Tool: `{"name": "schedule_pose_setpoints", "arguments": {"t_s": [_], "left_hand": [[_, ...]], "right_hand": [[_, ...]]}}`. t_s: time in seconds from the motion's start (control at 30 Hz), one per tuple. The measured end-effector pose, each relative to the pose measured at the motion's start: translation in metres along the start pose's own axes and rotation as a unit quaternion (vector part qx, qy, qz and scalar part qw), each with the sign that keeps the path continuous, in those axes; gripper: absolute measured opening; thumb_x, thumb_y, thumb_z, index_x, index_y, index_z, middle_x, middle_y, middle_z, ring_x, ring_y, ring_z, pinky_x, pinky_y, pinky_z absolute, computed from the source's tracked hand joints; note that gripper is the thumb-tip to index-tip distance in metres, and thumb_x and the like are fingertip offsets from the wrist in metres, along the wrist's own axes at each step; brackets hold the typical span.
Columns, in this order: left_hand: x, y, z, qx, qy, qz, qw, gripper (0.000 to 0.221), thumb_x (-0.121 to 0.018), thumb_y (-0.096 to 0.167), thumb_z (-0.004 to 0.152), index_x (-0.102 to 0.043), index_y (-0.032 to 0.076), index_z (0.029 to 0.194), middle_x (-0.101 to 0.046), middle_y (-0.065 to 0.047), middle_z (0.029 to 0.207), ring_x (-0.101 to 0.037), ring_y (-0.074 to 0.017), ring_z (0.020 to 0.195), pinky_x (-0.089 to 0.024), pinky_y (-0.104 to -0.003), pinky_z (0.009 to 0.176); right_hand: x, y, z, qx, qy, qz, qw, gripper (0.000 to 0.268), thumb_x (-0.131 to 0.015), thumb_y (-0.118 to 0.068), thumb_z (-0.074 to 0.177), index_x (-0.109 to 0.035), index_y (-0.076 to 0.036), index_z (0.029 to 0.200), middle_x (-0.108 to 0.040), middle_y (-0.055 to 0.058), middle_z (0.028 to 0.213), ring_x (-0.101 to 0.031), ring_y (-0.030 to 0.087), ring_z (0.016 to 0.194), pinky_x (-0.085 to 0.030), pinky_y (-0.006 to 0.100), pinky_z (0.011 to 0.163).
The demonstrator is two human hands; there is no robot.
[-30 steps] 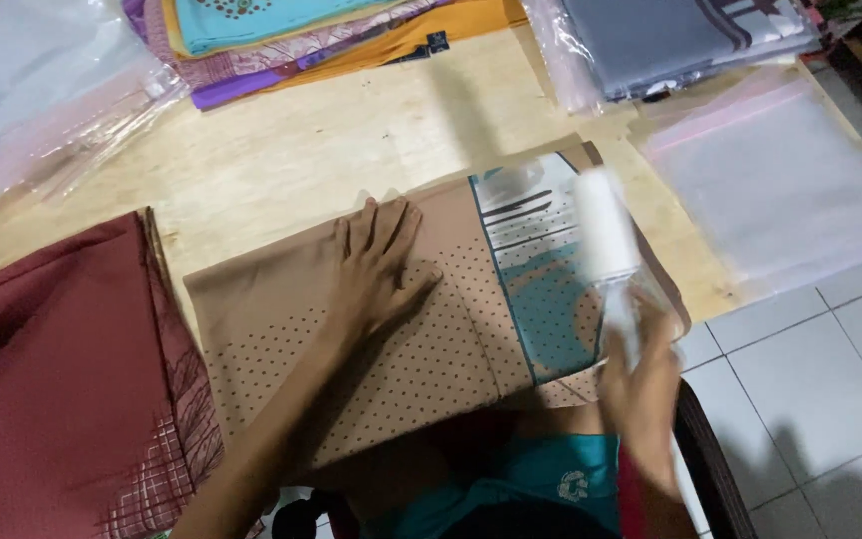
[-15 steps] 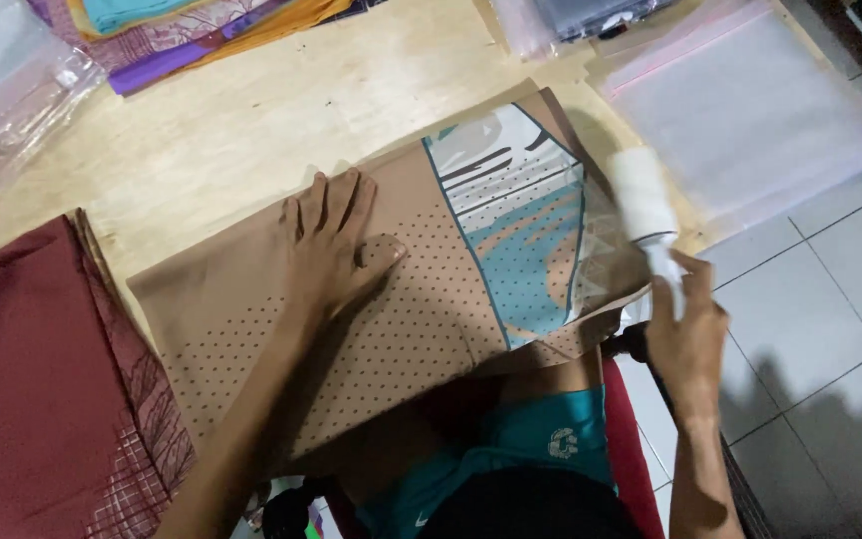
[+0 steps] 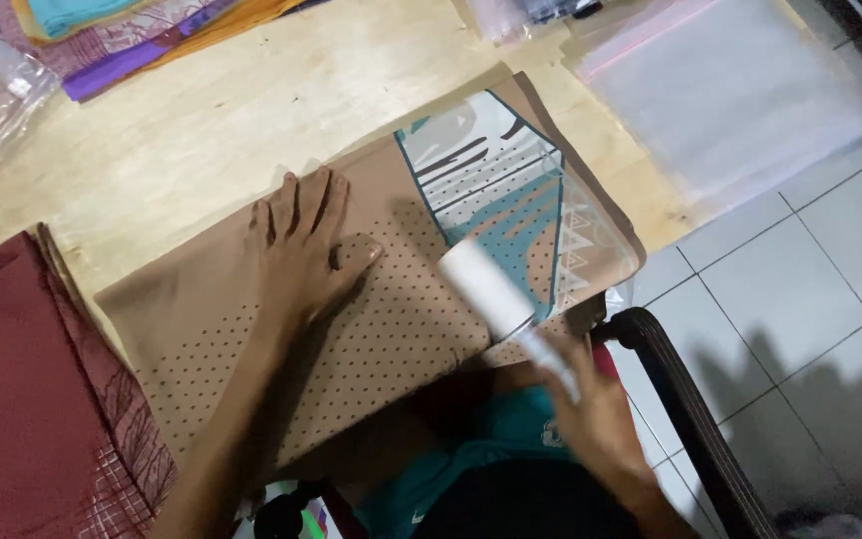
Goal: The person is using a lint roller to clean a piece of fabric on a table and then proceeds to fold it.
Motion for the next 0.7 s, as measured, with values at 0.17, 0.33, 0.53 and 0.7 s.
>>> {"name": "schedule_pose_setpoints", "arguments": {"t_s": [0.17,0.33,0.53,0.7], "left_hand": [[0.005,0.0,0.002,0.052,-0.044,-0.021,0.997,0.095,-0.046,0.079,0.089,-0.027,0.027,0.166,-0.022,-0.001,0.173,-0.012,-0.0372,0.158,-0.008,-0.067,0.124],[0.001,-0.002,0.002,0.055,-0.019,-0.031,0.998,0.095,-0.045,0.08,0.09,-0.03,0.024,0.165,-0.025,-0.004,0.172,-0.014,-0.0385,0.157,-0.006,-0.068,0.122],[-0.003,-0.003,0.0,0.015,-0.005,-0.022,1.0,0.095,-0.032,0.079,0.096,-0.013,0.019,0.167,-0.002,-0.007,0.174,0.003,-0.0374,0.159,0.006,-0.068,0.122],[0.006,0.003,0.003,0.036,-0.04,-0.034,0.998,0.105,-0.01,0.087,0.086,-0.01,0.019,0.165,-0.007,-0.01,0.173,-0.001,-0.039,0.158,0.004,-0.066,0.122]], "right_hand": [[0.068,-0.001,0.022,0.131,0.244,-0.028,0.961,0.032,-0.062,-0.021,0.1,-0.058,-0.014,0.131,-0.071,0.033,0.11,-0.065,0.054,0.106,-0.053,0.067,0.088],[0.096,0.006,0.016,0.229,0.351,0.034,0.907,0.026,-0.056,-0.006,0.108,-0.049,-0.003,0.133,-0.072,0.025,0.103,-0.064,0.052,0.113,-0.05,0.065,0.095],[0.036,0.023,-0.007,0.284,0.284,0.085,0.912,0.04,-0.05,-0.018,0.103,-0.047,0.001,0.138,-0.061,0.022,0.132,-0.061,0.036,0.118,-0.044,0.045,0.096],[-0.05,0.022,0.0,0.222,0.073,0.231,0.945,0.054,-0.053,-0.043,0.091,-0.054,-0.009,0.133,-0.068,0.012,0.125,-0.07,0.02,0.071,-0.058,0.028,0.049]]}}
Point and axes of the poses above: each hand's wrist, its own z-axis towards the middle knuckle, its own x-axis out of the back of the hand, y = z × x, the point moved 8 cm from there along z, towards the middle knuckle
